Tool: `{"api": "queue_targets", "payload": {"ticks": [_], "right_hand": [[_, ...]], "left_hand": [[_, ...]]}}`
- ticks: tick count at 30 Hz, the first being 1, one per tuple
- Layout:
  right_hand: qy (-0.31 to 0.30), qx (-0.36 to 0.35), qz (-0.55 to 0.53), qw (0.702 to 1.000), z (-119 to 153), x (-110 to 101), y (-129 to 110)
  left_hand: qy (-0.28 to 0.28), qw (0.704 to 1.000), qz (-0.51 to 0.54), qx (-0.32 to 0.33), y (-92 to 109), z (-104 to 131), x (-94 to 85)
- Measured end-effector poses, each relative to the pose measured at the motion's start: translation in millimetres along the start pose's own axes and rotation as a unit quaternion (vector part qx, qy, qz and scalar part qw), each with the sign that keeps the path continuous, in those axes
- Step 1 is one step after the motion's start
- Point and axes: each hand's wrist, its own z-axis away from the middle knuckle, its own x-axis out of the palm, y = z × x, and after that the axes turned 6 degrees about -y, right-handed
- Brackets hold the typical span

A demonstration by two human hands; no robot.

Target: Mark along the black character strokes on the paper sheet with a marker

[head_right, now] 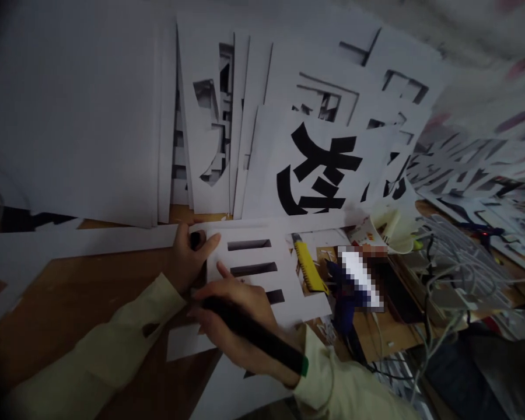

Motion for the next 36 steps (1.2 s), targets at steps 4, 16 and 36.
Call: {"api": "queue_targets", "payload": {"ticks": [4, 16, 36], "right_hand": [[0.01, 0.018, 0.026, 0.999, 0, 0, 2], [0.181, 0.054, -0.034, 0.981, -20, -4, -20], [0.15, -0.041, 0.036, 0.987, -90, -17, 29]], "left_hand": [[-0.024, 1.0, -0.004, -0.012, 6, 1, -1.8], [0.025, 0.999, -0.041, 0.015, 5, 4, 5.3], [-0.06, 0.997, -0.041, -0.005, 4, -21, -14.4]]}}
